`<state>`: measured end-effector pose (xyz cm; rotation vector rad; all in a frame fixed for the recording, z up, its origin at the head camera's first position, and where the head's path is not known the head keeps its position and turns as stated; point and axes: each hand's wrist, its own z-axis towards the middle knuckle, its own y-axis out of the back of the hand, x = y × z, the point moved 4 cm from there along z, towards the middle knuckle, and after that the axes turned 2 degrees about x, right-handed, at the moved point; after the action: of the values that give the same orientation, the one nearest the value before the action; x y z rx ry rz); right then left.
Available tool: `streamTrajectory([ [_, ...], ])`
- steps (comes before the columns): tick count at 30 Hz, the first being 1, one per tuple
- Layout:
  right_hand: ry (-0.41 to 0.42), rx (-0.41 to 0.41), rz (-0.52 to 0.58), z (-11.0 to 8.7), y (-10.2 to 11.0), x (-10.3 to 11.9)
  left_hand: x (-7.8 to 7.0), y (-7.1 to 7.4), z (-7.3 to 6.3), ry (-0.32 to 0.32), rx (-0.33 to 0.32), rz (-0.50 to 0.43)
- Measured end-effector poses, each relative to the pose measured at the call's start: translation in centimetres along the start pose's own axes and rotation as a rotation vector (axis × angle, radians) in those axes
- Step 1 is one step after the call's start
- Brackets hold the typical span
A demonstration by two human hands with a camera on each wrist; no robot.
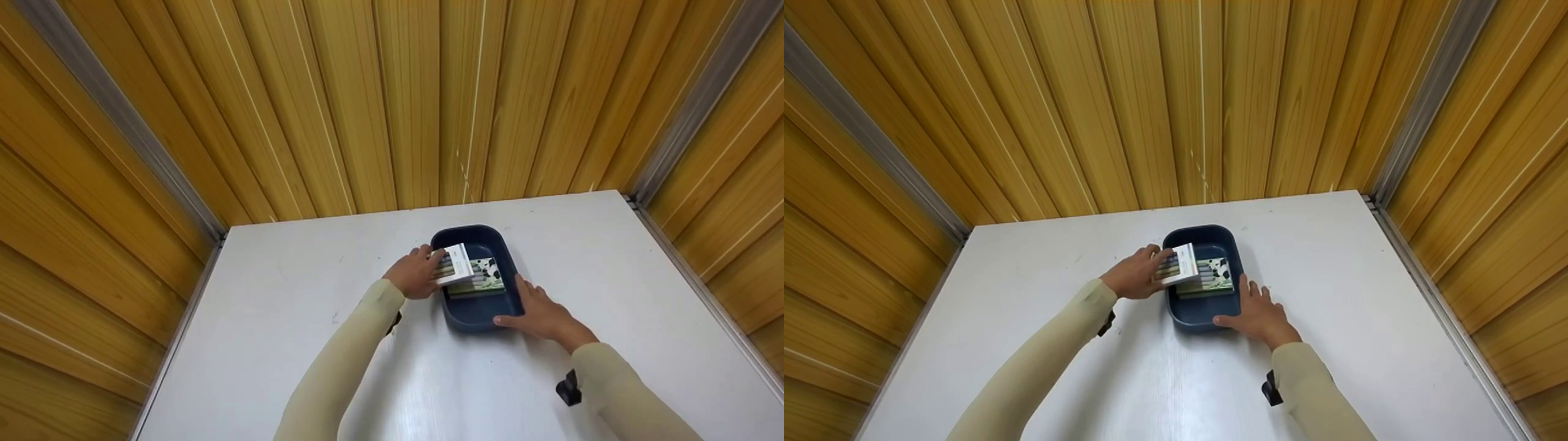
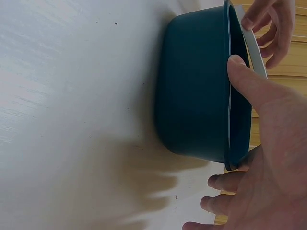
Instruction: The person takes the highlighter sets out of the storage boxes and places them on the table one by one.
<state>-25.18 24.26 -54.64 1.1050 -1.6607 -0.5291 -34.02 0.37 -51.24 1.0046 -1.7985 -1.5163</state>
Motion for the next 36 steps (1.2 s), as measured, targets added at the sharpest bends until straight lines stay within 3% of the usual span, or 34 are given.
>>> streamTrajectory([
  [9,0.011,-0.008,-0.019,-0.1,0.0,0.2,0.2,0.0,-0.4,-0.043,-0.059,0.018],
  [20,-0.008,0.000,-0.005,0.0,-0.2,0.0,0.5,0.1,-0.6,-0.050,-0.064,-0.058],
  [36,0.005,0.010,-0.006,-0.1,0.0,0.0,1.1,-0.2,-0.4,-0.022,-0.050,-0.083],
])
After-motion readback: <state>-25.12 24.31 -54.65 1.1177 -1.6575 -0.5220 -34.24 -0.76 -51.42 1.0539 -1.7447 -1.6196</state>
